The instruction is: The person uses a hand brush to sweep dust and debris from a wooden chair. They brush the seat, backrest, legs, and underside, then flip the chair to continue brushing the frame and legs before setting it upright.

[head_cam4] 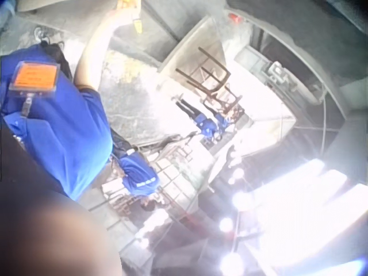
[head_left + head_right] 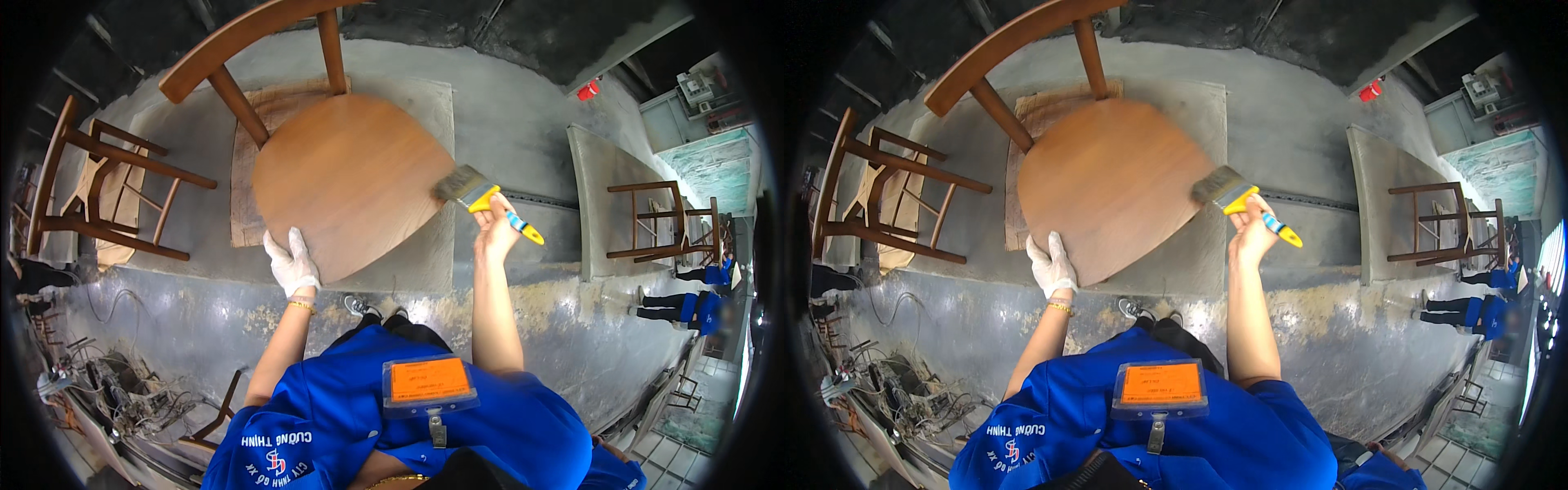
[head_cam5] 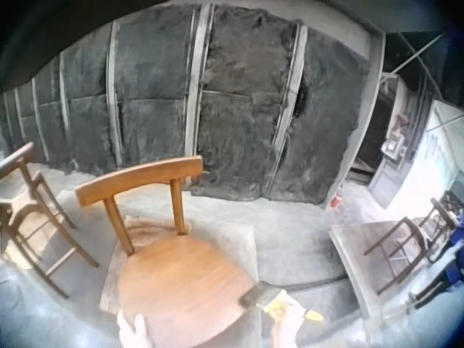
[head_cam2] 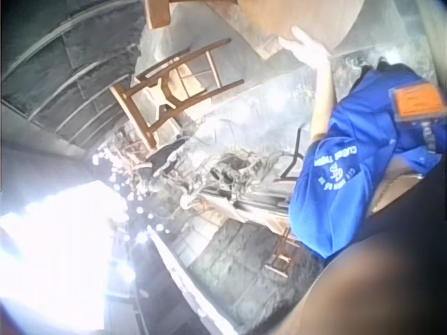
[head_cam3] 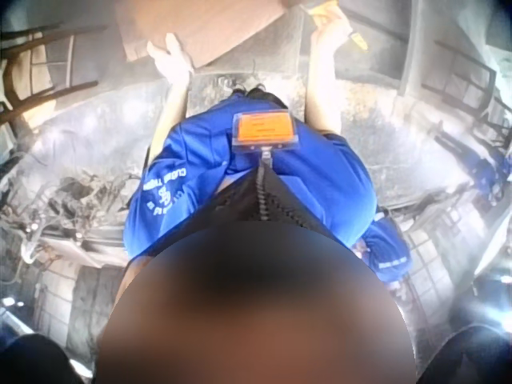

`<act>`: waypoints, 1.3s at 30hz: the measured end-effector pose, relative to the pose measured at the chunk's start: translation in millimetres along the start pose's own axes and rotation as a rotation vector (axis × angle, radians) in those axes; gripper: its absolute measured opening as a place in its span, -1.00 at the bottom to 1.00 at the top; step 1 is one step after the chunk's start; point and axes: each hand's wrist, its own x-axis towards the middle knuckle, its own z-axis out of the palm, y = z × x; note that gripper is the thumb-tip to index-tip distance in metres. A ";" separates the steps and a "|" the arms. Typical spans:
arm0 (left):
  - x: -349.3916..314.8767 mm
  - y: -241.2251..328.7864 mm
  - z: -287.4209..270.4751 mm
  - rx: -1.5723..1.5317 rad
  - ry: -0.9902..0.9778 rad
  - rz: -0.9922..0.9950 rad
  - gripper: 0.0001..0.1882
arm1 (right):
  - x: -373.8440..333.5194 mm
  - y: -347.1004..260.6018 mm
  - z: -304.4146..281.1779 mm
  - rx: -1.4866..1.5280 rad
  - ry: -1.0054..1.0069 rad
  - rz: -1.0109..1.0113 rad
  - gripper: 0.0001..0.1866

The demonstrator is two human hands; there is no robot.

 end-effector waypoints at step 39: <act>-241.3 -247.1 -257.1 0.675 0.069 -0.547 -0.23 | -202.7 -14.6 -1.2 -0.835 -2.025 -0.738 -0.88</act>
